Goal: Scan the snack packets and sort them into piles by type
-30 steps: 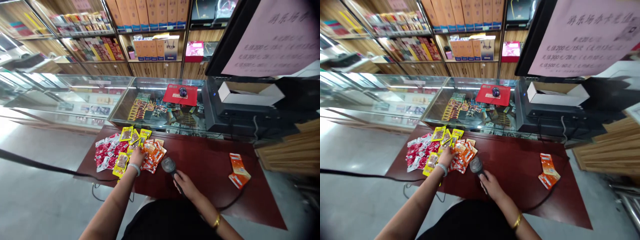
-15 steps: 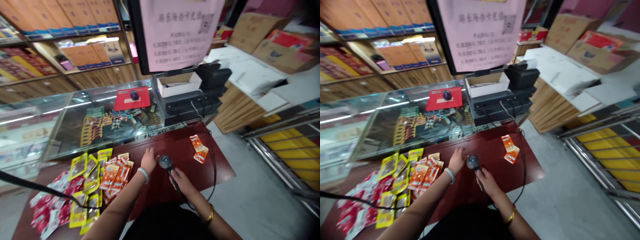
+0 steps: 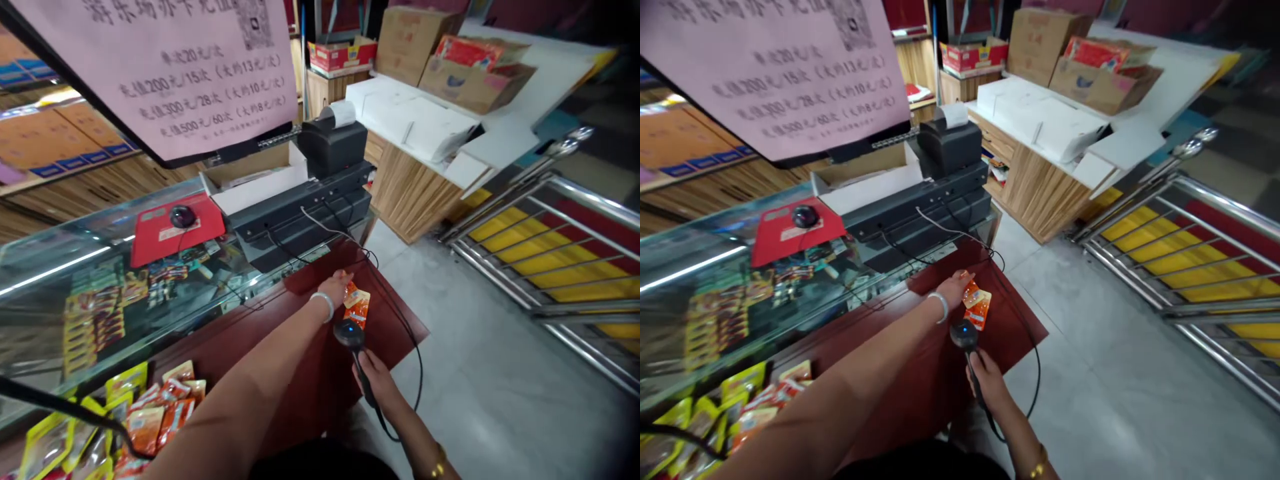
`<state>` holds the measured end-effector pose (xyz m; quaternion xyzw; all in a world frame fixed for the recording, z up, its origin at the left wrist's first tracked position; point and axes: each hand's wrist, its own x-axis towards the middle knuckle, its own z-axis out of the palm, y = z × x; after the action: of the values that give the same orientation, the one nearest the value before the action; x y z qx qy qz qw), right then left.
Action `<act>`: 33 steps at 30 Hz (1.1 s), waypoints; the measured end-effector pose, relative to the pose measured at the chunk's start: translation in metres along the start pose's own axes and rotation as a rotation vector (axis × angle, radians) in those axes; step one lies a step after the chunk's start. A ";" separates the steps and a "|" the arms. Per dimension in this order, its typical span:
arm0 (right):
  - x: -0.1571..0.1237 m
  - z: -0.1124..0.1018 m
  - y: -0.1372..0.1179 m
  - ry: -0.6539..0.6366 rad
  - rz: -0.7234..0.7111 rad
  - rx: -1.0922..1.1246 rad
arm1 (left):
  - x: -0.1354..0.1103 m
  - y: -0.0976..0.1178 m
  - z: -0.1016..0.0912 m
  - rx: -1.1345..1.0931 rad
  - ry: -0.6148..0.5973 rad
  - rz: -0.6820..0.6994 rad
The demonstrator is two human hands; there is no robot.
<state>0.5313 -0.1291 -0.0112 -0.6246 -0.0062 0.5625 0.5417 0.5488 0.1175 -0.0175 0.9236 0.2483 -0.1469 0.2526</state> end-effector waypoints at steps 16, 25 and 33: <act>0.000 0.031 0.025 -0.202 0.069 -0.188 | -0.128 -0.091 0.036 -0.036 -0.001 -0.334; -0.025 0.089 0.044 -0.393 0.097 -0.396 | -0.243 -0.140 0.060 -0.196 0.046 -0.672; -0.047 0.154 0.052 -0.634 0.040 -0.542 | -0.352 -0.151 0.063 -0.284 0.235 -0.809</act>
<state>0.3734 -0.0763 0.0192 -0.5405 -0.3086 0.7152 0.3180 0.1662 0.0612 0.0110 0.7188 0.6343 -0.0924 0.2690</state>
